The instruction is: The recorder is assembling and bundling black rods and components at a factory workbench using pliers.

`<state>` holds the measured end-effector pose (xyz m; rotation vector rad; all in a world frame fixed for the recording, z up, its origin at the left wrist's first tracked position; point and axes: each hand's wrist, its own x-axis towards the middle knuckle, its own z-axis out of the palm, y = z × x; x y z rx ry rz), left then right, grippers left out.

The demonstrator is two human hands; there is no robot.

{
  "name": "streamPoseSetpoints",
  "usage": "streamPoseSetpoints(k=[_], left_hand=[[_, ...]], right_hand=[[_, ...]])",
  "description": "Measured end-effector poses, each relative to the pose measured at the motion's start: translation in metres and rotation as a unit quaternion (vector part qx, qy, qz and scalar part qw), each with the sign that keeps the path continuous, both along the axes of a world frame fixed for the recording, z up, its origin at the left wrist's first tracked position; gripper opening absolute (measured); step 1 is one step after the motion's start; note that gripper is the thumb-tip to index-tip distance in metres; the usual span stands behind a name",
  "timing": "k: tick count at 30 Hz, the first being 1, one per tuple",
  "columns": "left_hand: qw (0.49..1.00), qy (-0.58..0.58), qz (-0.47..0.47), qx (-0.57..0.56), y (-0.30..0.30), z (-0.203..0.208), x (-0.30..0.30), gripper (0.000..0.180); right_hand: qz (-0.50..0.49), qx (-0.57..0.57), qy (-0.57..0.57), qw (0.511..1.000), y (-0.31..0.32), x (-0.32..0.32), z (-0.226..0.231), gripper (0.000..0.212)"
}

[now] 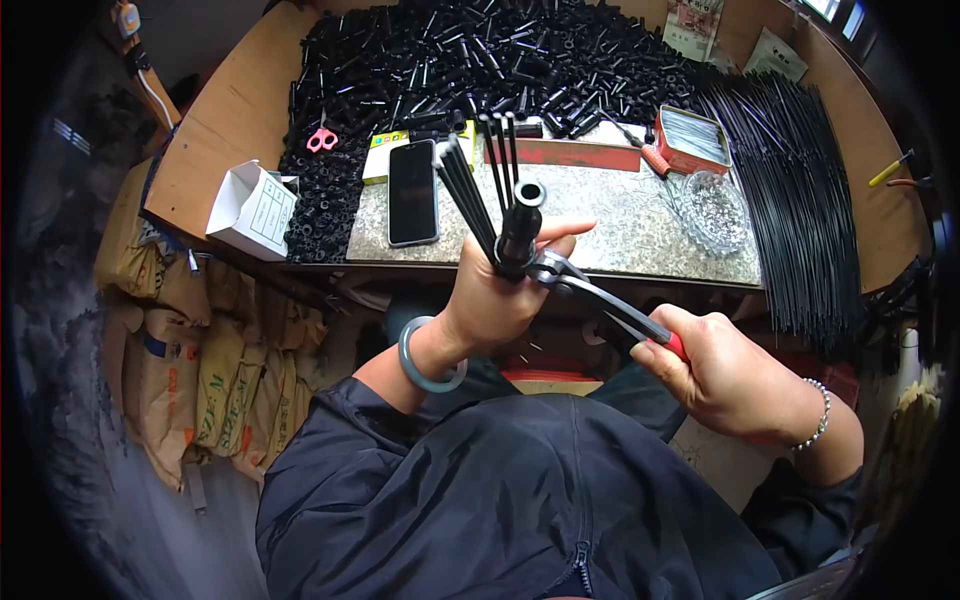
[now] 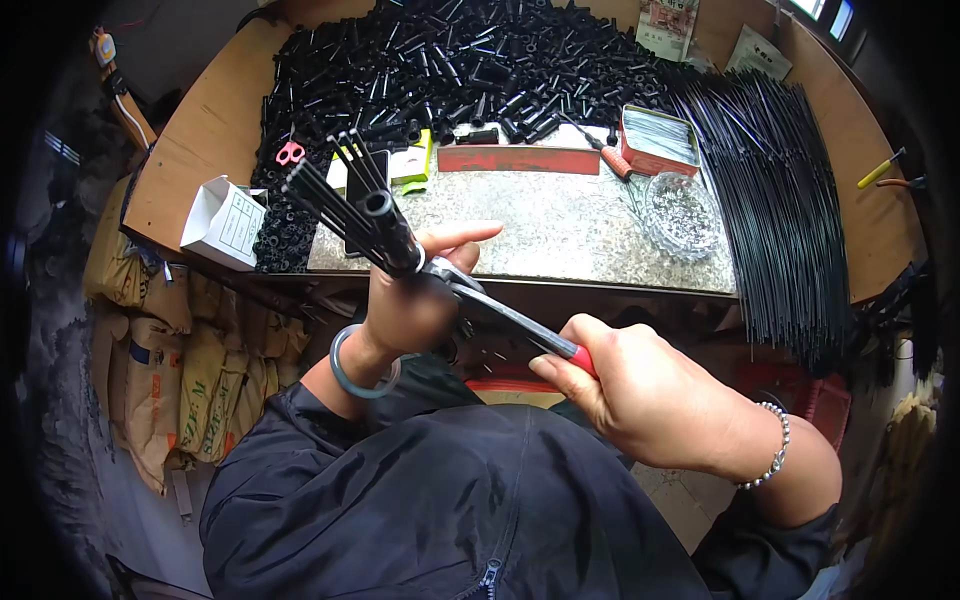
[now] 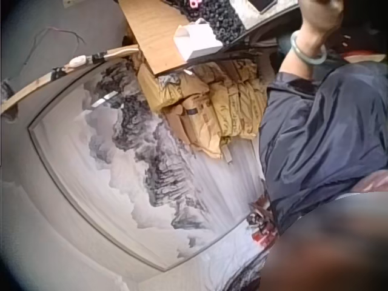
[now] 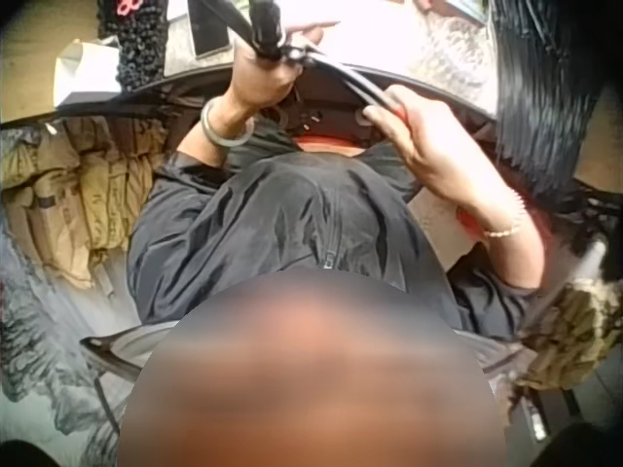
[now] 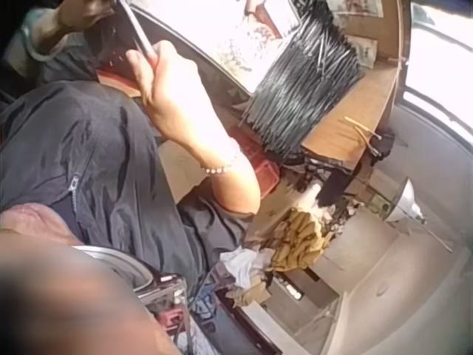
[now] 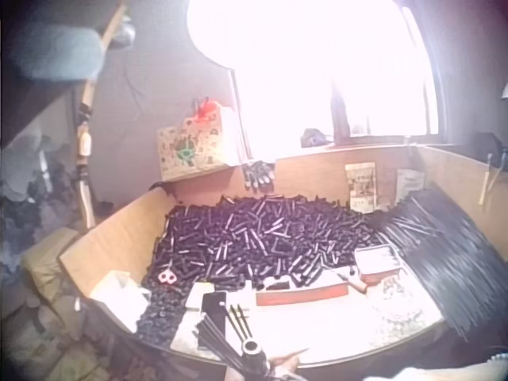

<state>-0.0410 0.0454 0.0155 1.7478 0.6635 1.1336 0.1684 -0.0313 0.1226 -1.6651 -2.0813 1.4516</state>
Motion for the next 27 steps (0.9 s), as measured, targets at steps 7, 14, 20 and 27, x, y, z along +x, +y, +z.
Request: streamPoseSetpoints(k=[7,14,20,27], left_hand=[[0.956,-0.264,-0.070,-0.106,0.002,0.018,-0.024,0.033],[0.943,-0.293,-0.010,-0.156,-0.005,0.027,-0.030,0.032],[0.937,-0.318,0.075,-0.123,-0.015,0.023,-0.028,0.033],[0.740,-0.518,-0.103,-0.416,-0.067,-0.019,0.010,0.047]], right_hand=[[-0.075,0.295,-0.008,0.952,0.011,0.034,-0.117,0.032],[-0.113,0.396,-0.342,0.845,0.046,0.035,-0.175,0.035],[0.092,0.193,0.129,0.968,-0.045,-0.024,-0.145,0.048],[-0.295,0.355,0.636,0.618,-0.042,-0.039,-0.128,0.067]])
